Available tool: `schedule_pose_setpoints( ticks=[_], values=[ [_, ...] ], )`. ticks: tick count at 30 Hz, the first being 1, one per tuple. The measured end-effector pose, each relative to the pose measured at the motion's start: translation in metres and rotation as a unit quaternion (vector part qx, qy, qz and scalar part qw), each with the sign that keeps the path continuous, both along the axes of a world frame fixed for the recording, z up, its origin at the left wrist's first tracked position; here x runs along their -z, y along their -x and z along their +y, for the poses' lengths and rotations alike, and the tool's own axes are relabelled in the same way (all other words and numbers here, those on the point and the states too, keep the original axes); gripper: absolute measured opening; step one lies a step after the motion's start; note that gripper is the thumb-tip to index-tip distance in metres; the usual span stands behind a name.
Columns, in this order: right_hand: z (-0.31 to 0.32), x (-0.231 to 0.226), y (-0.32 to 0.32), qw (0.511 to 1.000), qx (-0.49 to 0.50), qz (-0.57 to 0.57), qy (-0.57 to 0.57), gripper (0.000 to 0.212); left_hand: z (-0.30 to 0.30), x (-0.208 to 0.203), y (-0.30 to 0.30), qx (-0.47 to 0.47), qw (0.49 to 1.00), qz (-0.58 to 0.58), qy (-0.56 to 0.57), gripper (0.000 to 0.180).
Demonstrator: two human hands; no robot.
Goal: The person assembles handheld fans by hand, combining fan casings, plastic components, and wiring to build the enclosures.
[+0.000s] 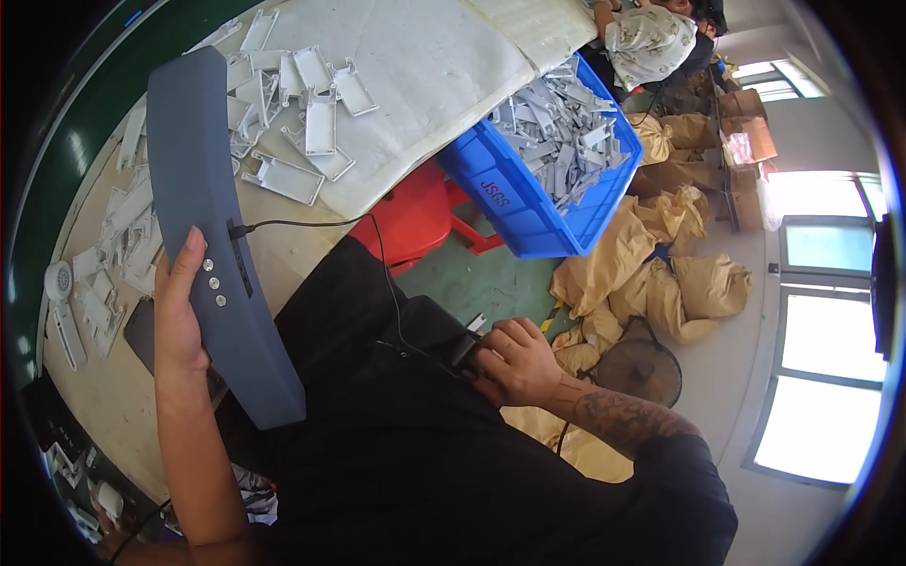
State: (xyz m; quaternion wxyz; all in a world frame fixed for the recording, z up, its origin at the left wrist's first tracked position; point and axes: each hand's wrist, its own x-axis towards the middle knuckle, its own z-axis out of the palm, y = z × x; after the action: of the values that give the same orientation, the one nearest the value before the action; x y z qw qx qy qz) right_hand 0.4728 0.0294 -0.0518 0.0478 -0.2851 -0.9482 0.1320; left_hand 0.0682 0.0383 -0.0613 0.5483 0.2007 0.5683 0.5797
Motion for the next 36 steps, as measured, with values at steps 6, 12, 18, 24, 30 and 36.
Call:
schedule_pose_setpoints(
  ticks=[6, 12, 18, 24, 30, 36],
  values=[
    [-0.005, 0.008, 0.005, 0.997, -0.042, -0.048, -0.042, 0.024, 0.005, 0.005, -0.004, 0.008, 1.000, -0.014, -0.010, 0.043],
    [-0.007, 0.018, -0.013, 0.997, -0.063, 0.041, 0.013, 0.025, 0.006, 0.011, -0.002, 0.017, 0.999, -0.045, -0.001, 0.044],
    [-0.016, 0.007, -0.021, 0.999, -0.035, 0.034, -0.018, 0.025, 0.004, 0.014, 0.003, 0.016, 0.998, -0.056, 0.001, 0.042],
    [-0.022, 0.003, -0.018, 0.999, -0.010, 0.041, -0.034, 0.030, 0.006, 0.022, 0.003, 0.015, 0.997, -0.072, 0.011, 0.044],
    [-0.022, -0.008, -0.022, 0.995, -0.008, 0.081, -0.054, 0.028, 0.005, 0.032, 0.008, 0.002, 0.994, -0.102, 0.030, 0.044],
    [-0.034, -0.010, -0.028, 0.996, 0.037, 0.083, 0.012, 0.024, 0.002, 0.041, 0.017, 0.005, 0.989, -0.148, 0.021, 0.041]
  ],
)
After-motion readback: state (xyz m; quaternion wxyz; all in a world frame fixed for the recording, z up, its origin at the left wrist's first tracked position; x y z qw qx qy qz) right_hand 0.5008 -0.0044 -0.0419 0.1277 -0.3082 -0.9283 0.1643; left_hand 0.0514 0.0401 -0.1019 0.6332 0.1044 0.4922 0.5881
